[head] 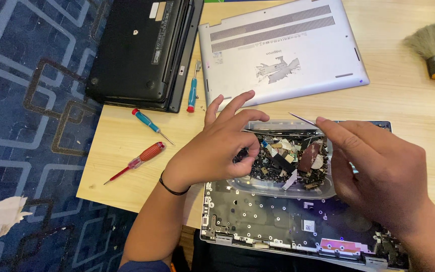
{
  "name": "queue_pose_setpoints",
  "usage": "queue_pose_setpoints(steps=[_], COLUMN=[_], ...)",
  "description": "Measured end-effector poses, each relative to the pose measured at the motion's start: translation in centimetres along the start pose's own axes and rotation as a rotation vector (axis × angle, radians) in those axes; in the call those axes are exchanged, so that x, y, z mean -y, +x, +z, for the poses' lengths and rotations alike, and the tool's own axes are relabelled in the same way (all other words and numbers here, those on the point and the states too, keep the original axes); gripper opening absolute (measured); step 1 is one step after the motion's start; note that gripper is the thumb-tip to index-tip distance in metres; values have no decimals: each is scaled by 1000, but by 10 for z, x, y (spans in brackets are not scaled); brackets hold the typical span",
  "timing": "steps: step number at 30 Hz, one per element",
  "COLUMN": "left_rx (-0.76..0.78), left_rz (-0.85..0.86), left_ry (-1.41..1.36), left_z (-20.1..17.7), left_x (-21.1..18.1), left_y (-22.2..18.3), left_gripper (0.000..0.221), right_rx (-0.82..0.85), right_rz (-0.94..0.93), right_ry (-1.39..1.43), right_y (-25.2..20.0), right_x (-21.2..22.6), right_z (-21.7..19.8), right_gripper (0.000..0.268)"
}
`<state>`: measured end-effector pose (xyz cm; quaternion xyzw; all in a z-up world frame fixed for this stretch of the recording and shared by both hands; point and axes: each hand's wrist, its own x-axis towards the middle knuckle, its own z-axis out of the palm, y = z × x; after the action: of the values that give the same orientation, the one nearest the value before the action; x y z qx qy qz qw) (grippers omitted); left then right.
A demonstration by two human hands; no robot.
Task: Disassembling a laptop and manipulating internal components using a screwdriver
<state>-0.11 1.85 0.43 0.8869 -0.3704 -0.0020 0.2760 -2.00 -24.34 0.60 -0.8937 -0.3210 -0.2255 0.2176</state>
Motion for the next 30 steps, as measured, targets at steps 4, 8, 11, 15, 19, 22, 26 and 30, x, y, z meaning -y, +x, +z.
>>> queue_pose_setpoints(steps=[4,8,11,15,19,22,26,30], left_rx=[69,147,202,289,340,358,276,302], left_rz=[-29,-116,-162,-209,-298,-307,-228,-232], left_ry=[136,269,307,416,389,496,615,644], left_z=[5,9,9,12,7,6,16,23], left_x=[3,2,-2,-6,-21,-30,-32,-32], left_y=[-1,-1,1,8,16,20,19,20], left_gripper=[16,15,8,10,10,25,17,12], right_rx=[-9,22,28,22,37,30,3,5], right_rz=[16,31,45,58,92,178,204,195], right_ry=[-22,-5,-16,-50,-66,-202,-423,-411], right_y=[-2,0,-2,-2,-2,-8,-10,-12], right_x=[-4,-4,-6,-7,-7,-14,-19,-19], right_z=[4,3,5,6,9,21,33,34], right_gripper=[49,43,43,45,45,56,55,55])
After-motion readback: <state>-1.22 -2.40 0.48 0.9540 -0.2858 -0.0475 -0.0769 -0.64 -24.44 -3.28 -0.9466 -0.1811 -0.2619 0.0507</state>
